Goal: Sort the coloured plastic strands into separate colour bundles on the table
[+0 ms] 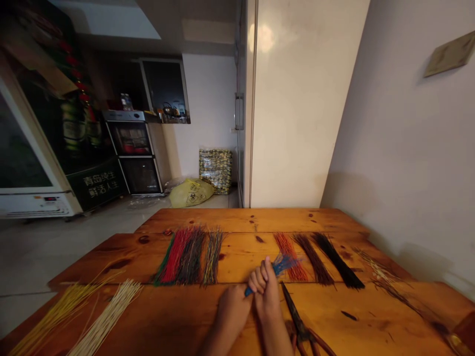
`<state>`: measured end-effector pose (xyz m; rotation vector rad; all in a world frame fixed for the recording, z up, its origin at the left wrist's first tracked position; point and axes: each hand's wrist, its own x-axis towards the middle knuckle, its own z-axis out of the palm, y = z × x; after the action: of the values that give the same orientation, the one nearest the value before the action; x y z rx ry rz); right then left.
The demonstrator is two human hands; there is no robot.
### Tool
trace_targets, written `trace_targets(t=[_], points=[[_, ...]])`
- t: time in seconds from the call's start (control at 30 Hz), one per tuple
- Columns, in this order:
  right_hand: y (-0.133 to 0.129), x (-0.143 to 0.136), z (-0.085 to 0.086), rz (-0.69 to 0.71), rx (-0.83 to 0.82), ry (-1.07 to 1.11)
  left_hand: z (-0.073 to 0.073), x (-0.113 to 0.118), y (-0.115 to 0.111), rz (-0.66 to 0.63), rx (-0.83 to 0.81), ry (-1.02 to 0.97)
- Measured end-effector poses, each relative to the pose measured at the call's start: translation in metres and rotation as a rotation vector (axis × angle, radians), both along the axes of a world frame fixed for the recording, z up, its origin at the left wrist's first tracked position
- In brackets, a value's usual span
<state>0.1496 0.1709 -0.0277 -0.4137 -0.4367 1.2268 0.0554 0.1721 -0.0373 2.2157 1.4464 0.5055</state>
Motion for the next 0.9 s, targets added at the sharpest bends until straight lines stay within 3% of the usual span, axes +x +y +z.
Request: trace_targets(t=[0.17, 0.37, 0.9], points=[[-0.004, 0.029, -0.001, -0.119, 0.093, 0.22, 0.001, 0.002, -0.002, 0.034, 0.047, 0.098], [-0.005, 0.048, -0.009, -0.27, 0.164, 0.317, 0.006, -0.005, 0.002, 0.086, 0.067, 0.151], [-0.015, 0.073, -0.025, -0.546, 0.133, 0.283, 0.01, -0.023, 0.014, 0.192, -0.028, 0.127]])
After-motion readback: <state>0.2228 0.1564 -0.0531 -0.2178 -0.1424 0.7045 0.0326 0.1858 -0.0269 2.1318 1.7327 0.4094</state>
